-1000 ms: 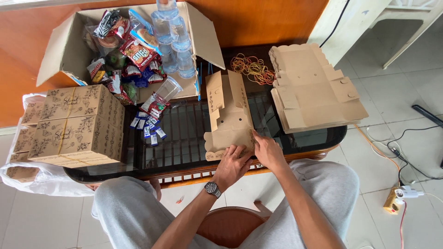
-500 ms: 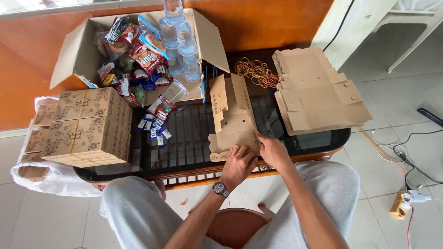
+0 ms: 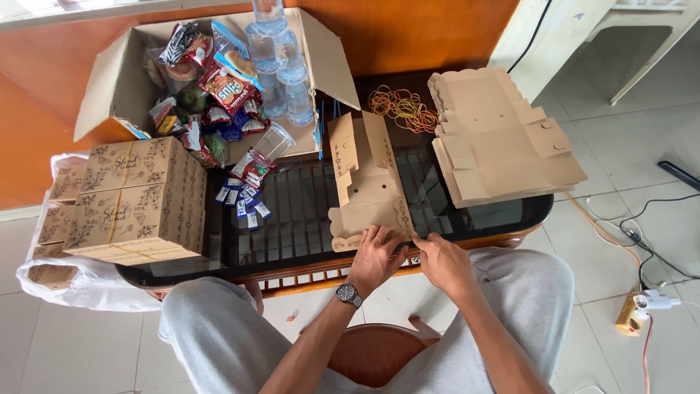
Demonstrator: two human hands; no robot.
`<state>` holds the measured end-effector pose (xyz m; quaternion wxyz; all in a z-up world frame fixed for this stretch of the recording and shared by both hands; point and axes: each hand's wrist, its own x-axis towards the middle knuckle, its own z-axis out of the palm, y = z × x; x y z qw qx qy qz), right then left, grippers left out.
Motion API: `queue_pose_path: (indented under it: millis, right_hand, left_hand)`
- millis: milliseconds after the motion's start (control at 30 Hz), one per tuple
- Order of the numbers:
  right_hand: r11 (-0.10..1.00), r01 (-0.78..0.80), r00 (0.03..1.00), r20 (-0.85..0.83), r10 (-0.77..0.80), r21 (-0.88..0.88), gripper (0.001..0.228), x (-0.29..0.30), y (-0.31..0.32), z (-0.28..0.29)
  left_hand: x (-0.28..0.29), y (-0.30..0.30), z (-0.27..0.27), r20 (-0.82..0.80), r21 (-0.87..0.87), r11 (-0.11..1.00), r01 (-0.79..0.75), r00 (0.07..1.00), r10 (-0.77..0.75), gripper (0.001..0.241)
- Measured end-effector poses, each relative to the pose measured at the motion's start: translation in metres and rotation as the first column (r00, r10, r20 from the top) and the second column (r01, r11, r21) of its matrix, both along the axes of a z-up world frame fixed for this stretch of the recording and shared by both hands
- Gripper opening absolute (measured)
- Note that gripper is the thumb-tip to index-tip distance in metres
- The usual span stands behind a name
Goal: Folding a cardboard box and filling it with snack packets and a small bottle.
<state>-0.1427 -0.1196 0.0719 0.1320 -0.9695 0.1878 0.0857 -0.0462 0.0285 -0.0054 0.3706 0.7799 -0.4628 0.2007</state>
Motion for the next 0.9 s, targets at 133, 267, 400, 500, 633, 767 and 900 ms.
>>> queue_pose_path:
  millis: [133,267,400,500,633,767,900]
  right_hand:
    - [1.0,-0.003,1.0,0.02,0.003,0.028,0.032,-0.008,0.007,0.013]
    - [0.999,0.029,1.0,0.009,-0.029,0.039,0.03,-0.013,0.009,0.009]
    - [0.976,0.105,0.989,0.081,-0.122,0.193,0.027,-0.016,-0.004,0.003]
    - [0.968,0.089,0.977,0.17,-0.13,0.233,0.025,-0.011,-0.014,-0.002]
    - [0.967,0.061,0.963,0.239,-0.122,0.248,0.02,-0.003,-0.011,0.004]
    - [0.958,-0.044,0.937,0.343,-0.059,0.283,0.02,0.003,-0.006,0.017]
    - [0.964,-0.048,0.948,0.315,-0.038,0.26,0.026,0.001,-0.012,0.009]
  left_hand:
    - [0.002,0.0,-0.005,0.003,-0.007,1.0,-0.002,1.0,0.002,0.018]
    - [0.001,0.0,-0.004,0.004,-0.005,1.0,-0.008,1.0,0.008,0.019]
    - [0.0,0.003,0.002,-0.002,0.007,1.0,0.004,1.0,-0.004,0.018]
    - [0.002,0.002,-0.002,0.002,0.007,1.0,-0.021,1.0,0.021,0.024]
    - [0.002,0.0,-0.011,-0.009,0.031,0.998,-0.054,0.999,0.054,0.03]
    - [-0.004,0.007,0.011,0.068,0.17,0.985,-0.022,0.998,0.011,0.024]
    - [-0.004,0.007,0.007,0.093,0.33,0.944,0.007,0.995,-0.039,0.042]
